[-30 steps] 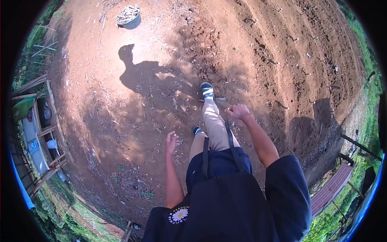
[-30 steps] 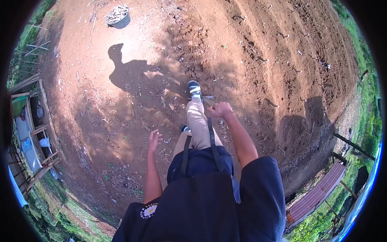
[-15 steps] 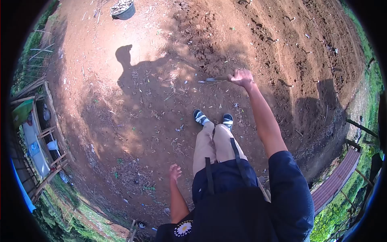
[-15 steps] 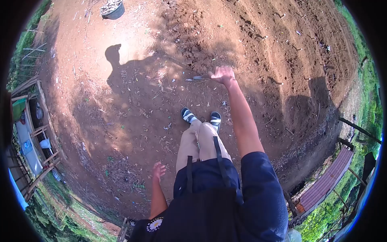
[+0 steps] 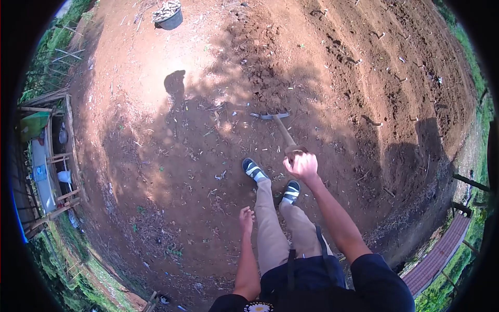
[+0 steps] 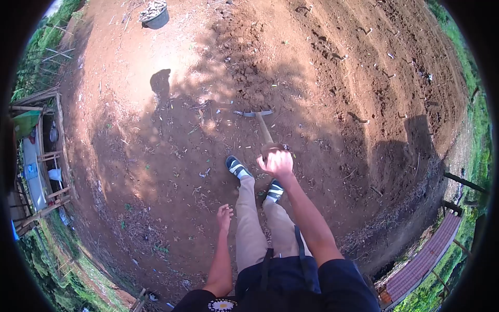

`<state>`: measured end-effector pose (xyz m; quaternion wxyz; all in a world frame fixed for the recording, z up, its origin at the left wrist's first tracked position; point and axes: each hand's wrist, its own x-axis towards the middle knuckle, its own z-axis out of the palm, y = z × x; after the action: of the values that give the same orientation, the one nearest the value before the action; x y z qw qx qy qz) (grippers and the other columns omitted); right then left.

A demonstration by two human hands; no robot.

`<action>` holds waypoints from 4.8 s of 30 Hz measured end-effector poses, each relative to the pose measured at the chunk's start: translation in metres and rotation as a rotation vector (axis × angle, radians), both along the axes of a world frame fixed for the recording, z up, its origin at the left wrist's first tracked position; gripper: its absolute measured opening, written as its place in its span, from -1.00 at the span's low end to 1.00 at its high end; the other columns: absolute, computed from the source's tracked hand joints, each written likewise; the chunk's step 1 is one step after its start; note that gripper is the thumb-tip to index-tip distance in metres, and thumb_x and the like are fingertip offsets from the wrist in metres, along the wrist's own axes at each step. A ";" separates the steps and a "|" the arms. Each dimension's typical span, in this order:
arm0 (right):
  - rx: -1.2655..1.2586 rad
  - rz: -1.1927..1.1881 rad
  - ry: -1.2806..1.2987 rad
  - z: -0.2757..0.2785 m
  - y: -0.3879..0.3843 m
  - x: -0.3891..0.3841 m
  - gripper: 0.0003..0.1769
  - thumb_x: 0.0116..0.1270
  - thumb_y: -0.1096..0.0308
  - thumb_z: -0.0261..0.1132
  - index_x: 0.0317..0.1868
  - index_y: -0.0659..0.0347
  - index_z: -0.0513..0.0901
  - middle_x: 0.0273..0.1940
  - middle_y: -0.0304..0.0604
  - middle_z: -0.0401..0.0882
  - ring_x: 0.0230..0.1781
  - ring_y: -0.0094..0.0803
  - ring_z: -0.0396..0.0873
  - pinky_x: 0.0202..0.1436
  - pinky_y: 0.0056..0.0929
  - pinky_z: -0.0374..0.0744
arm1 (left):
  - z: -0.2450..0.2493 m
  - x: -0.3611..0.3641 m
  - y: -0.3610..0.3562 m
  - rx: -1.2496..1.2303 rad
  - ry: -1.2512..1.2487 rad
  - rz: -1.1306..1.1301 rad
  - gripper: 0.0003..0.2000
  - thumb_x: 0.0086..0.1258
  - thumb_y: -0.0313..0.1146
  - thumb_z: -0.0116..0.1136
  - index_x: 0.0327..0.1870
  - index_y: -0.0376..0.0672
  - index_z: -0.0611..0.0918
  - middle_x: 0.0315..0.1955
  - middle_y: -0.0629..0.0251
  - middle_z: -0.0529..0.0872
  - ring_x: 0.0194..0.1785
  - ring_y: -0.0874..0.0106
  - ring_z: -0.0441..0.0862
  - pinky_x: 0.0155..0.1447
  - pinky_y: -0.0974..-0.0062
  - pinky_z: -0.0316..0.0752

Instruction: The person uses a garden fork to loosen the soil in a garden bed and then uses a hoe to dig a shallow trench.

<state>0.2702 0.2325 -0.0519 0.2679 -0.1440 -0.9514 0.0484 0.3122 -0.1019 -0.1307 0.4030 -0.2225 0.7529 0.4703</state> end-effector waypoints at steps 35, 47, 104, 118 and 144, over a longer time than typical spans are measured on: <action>-0.396 0.247 -0.957 0.025 0.032 0.028 -0.47 0.25 -0.10 -0.13 -0.27 0.15 0.60 -0.61 -0.04 0.55 -0.55 -0.15 0.56 -0.37 -0.19 0.53 | 0.054 0.153 -0.163 -0.047 -0.245 0.131 -0.65 0.33 -0.12 -0.05 0.08 0.00 0.37 -0.20 0.28 0.61 -0.29 0.43 0.59 -0.27 0.40 0.49; -0.270 0.232 -0.960 0.181 0.062 -0.033 -0.46 0.15 -0.14 -0.09 -0.35 0.06 0.68 -0.64 -0.13 0.49 -0.67 -0.34 0.37 -0.58 -0.36 0.41 | 0.111 0.086 -0.208 -0.005 -0.104 0.403 -0.68 0.35 -0.12 -0.11 0.08 0.06 0.36 -0.18 0.24 0.58 -0.32 0.45 0.56 -0.33 0.43 0.46; -0.539 0.217 -0.893 0.139 0.132 -0.014 -0.59 0.07 -0.06 0.06 -0.38 0.09 0.61 -0.47 0.06 0.57 -0.40 -0.06 0.57 -0.26 -0.17 0.49 | 0.073 -0.124 0.043 -0.156 -0.255 -0.023 -0.67 0.34 -0.14 -0.08 0.07 0.00 0.37 -0.22 0.34 0.58 -0.39 0.53 0.53 -0.36 0.50 0.43; -0.531 0.219 -0.982 0.081 0.134 -0.017 -0.56 0.11 -0.03 0.04 -0.26 0.10 0.65 -0.44 0.16 0.57 -0.33 -0.04 0.57 -0.15 -0.19 0.49 | 0.121 -0.085 0.039 0.031 0.112 -0.060 -0.69 0.36 -0.27 -0.08 0.11 -0.05 0.38 -0.21 0.28 0.61 -0.31 0.57 0.55 -0.30 0.61 0.42; -0.384 0.053 -0.615 0.061 0.068 0.059 -0.60 0.06 -0.07 0.11 -0.48 0.07 0.66 -0.59 -0.01 0.57 -0.57 -0.16 0.59 -0.40 -0.26 0.55 | 0.110 0.082 0.075 0.211 0.193 0.170 -0.66 0.37 -0.18 -0.09 0.10 -0.11 0.40 -0.16 0.25 0.60 -0.22 0.54 0.56 -0.20 0.58 0.42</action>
<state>0.3290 0.3003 0.0086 -0.0640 -0.1746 -0.9645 0.1874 0.3940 -0.0273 -0.0207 0.3088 -0.1956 0.7131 0.5982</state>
